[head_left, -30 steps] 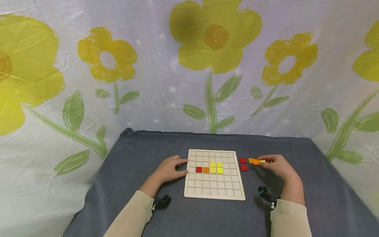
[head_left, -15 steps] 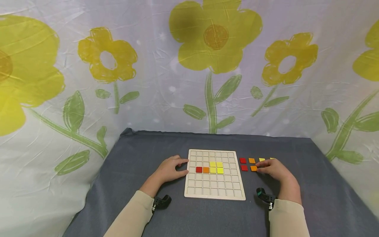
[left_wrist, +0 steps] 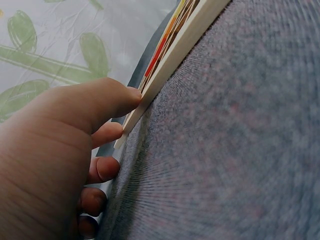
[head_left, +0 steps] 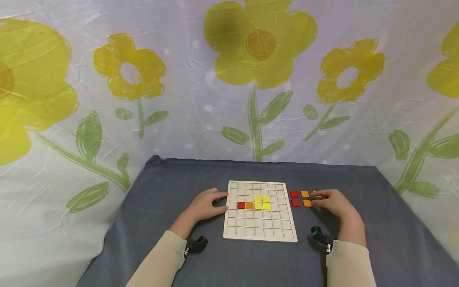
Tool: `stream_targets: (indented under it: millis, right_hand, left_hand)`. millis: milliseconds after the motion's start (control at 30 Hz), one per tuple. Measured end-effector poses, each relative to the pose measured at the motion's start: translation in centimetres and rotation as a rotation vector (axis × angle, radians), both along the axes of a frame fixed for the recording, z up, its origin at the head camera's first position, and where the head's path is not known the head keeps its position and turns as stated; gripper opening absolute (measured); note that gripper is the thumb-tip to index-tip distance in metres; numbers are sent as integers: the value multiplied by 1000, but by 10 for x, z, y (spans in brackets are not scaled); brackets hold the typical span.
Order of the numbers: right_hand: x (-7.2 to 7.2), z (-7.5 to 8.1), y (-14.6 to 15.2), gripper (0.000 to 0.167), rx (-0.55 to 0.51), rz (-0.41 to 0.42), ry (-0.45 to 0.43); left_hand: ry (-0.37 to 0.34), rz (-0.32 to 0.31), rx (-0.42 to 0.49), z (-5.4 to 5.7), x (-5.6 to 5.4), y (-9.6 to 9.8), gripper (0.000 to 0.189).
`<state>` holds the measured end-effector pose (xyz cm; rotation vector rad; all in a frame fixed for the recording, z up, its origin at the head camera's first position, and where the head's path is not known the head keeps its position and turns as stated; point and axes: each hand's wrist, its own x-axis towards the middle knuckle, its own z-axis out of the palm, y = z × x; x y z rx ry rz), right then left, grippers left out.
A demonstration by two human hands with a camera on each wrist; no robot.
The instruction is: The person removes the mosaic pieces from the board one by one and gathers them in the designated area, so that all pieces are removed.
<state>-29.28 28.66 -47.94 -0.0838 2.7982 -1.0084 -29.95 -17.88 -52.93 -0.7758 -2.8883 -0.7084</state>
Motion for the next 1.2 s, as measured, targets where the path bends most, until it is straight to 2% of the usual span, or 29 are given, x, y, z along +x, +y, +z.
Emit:
stream_targets:
  millis: [533, 733, 933, 1200]
  right_hand:
    - [11, 42, -29, 44, -95, -19, 221]
    - [13, 52, -46, 42, -123, 25, 302]
    - [12, 54, -65, 39, -147, 80, 315]
    - [7, 46, -94, 33, -156, 162, 327]
  left_hand:
    - [-8, 0, 5, 1, 1, 1, 51]
    - [-5, 7, 3, -1, 0, 0, 51]
    - [3, 7, 3, -3, 0, 0, 50]
    - [1, 8, 2, -2, 0, 0, 50]
